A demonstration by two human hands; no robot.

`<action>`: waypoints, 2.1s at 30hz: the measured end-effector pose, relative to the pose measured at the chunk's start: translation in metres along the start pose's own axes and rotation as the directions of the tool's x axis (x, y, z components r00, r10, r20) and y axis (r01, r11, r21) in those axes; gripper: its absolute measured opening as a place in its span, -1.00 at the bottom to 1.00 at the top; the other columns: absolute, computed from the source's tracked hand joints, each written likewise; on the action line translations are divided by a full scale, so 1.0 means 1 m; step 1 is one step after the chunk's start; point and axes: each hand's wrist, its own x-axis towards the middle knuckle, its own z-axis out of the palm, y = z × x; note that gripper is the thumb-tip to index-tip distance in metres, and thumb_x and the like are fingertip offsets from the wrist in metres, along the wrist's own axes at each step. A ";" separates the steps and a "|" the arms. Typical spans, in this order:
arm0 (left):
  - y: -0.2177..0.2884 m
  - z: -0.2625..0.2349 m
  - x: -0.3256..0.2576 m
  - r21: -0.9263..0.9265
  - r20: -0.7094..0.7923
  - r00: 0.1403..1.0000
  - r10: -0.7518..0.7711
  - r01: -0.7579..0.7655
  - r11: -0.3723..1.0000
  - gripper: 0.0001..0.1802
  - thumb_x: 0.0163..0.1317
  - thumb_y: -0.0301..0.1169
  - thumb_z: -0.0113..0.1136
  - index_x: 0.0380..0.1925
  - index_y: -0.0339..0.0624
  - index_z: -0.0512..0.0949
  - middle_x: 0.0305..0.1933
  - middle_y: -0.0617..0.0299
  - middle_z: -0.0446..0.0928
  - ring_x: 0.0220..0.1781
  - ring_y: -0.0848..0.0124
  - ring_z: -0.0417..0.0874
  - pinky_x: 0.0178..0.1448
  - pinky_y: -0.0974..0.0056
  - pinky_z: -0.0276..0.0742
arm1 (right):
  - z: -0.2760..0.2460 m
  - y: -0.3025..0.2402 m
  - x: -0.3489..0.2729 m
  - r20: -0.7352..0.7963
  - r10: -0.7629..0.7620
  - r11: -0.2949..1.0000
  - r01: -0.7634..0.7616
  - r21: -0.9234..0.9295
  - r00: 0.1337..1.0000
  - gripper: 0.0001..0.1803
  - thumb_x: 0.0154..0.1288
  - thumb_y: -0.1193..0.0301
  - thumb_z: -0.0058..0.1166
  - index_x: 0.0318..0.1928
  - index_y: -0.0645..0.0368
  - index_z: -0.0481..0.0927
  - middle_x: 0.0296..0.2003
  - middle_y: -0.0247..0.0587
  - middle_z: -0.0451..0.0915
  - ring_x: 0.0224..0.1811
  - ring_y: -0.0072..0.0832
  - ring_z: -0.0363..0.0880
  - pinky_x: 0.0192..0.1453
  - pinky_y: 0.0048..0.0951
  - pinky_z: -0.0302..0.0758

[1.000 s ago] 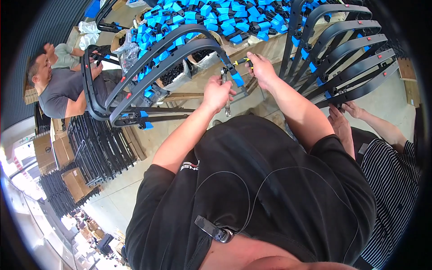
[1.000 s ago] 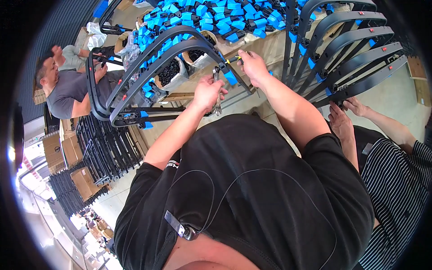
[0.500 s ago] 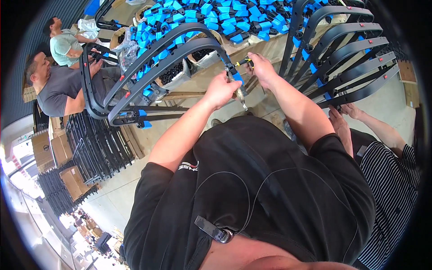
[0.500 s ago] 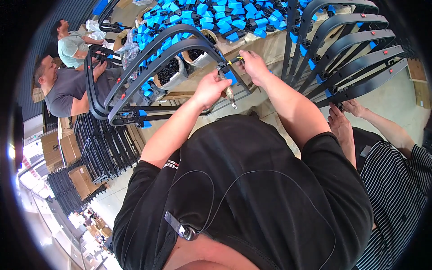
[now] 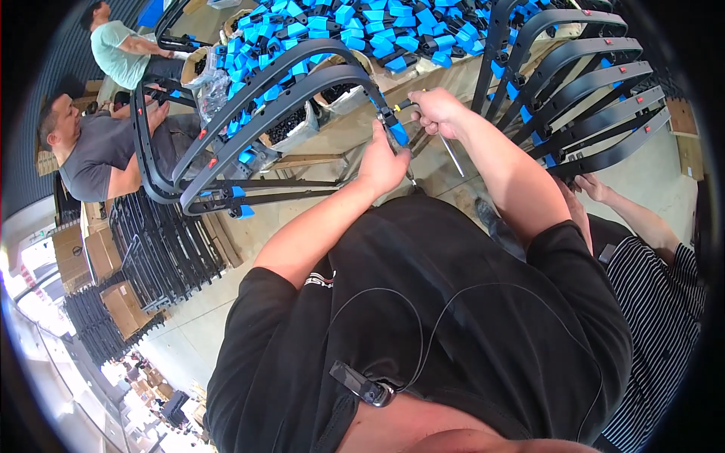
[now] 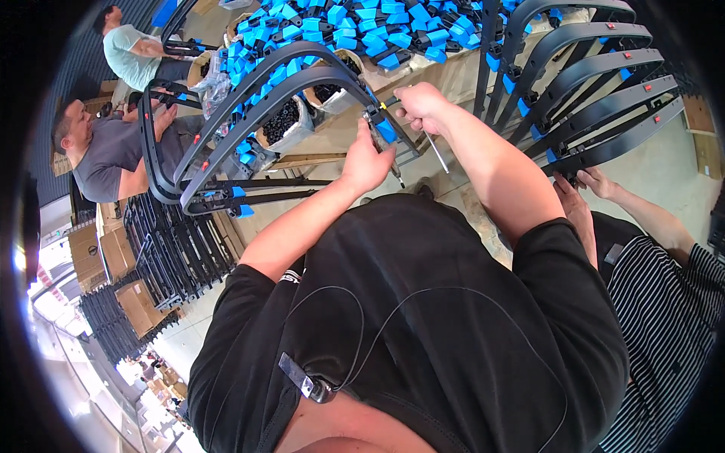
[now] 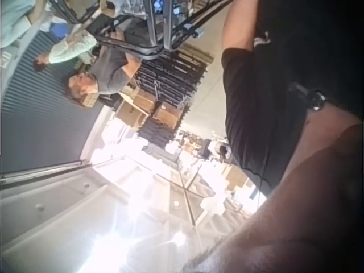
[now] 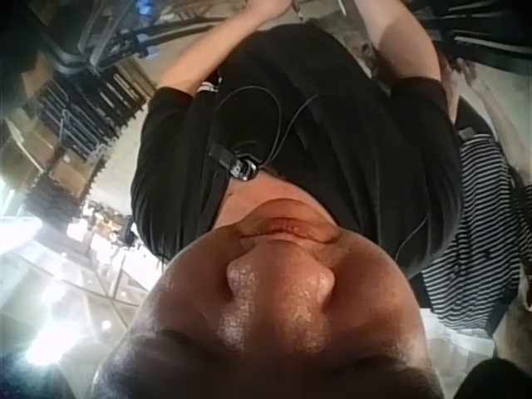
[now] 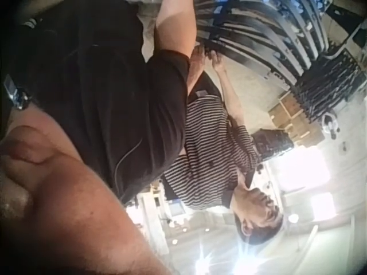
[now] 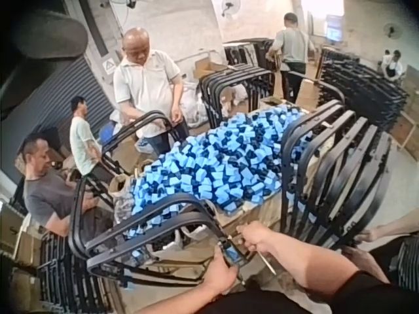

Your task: Assembling metal frames by attaching blue plastic caps and tightening components using a wrench.

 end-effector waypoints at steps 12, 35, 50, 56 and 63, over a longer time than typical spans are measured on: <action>0.011 0.000 -0.002 0.071 -0.001 0.998 -0.058 0.058 0.996 0.07 0.20 -0.35 0.22 0.48 -0.67 -0.23 -0.09 -0.35 0.63 -0.03 -0.16 0.70 0.08 -0.02 0.60 | 0.018 0.017 0.003 -0.264 -0.218 0.953 0.146 -0.267 0.940 -0.47 0.40 0.08 0.20 -0.15 0.43 0.58 -0.35 0.02 0.64 -0.40 -0.23 0.60 -0.35 -0.19 0.47; 0.036 -0.047 0.027 -0.382 0.299 0.912 -0.280 0.383 0.841 -0.83 0.19 -0.46 0.12 -0.30 -0.38 0.47 -0.46 0.09 0.57 -0.60 0.30 0.62 -0.60 0.24 0.52 | 0.008 0.054 0.034 -0.266 -0.597 0.758 0.423 -0.498 0.757 -0.31 0.30 -0.10 0.26 -0.22 0.45 0.54 -0.38 0.19 0.68 -0.30 -0.05 0.71 -0.15 -0.14 0.59; -0.044 -0.037 0.010 -0.467 -0.051 0.956 -0.288 0.232 0.853 -0.81 0.18 -0.42 0.15 -0.37 -0.40 0.53 -0.53 0.11 0.54 -0.60 0.30 0.59 -0.54 0.13 0.53 | 0.017 0.040 0.006 -0.253 -0.307 0.936 0.339 0.094 0.917 -0.59 0.45 0.03 0.18 -0.16 0.16 0.55 -0.56 -0.40 0.42 -0.67 -0.63 0.26 -0.64 -0.47 0.16; -0.084 -0.079 -0.048 -0.489 0.105 0.977 -0.187 0.214 0.845 -0.79 0.33 -0.31 0.15 -0.34 -0.24 0.48 -0.61 0.27 0.46 -0.67 0.46 0.48 -0.59 0.26 0.42 | 0.006 0.037 0.015 -0.189 -0.289 0.935 0.319 0.157 0.939 -0.62 0.44 0.05 0.20 -0.06 0.09 0.53 -0.54 -0.32 0.51 -0.67 -0.59 0.34 -0.60 -0.49 0.24; -0.109 -0.150 -0.099 -0.361 -0.041 0.999 0.014 -0.028 0.932 -0.51 0.41 0.00 0.18 -0.19 -0.31 0.57 -0.53 0.11 0.54 -0.42 0.29 0.58 -0.25 0.11 0.50 | 0.005 0.028 -0.009 -0.401 -0.415 0.603 0.576 0.552 0.817 -0.70 0.51 0.19 0.10 0.00 0.16 0.56 -0.35 -0.28 0.55 -0.43 -0.49 0.54 -0.40 -0.41 0.48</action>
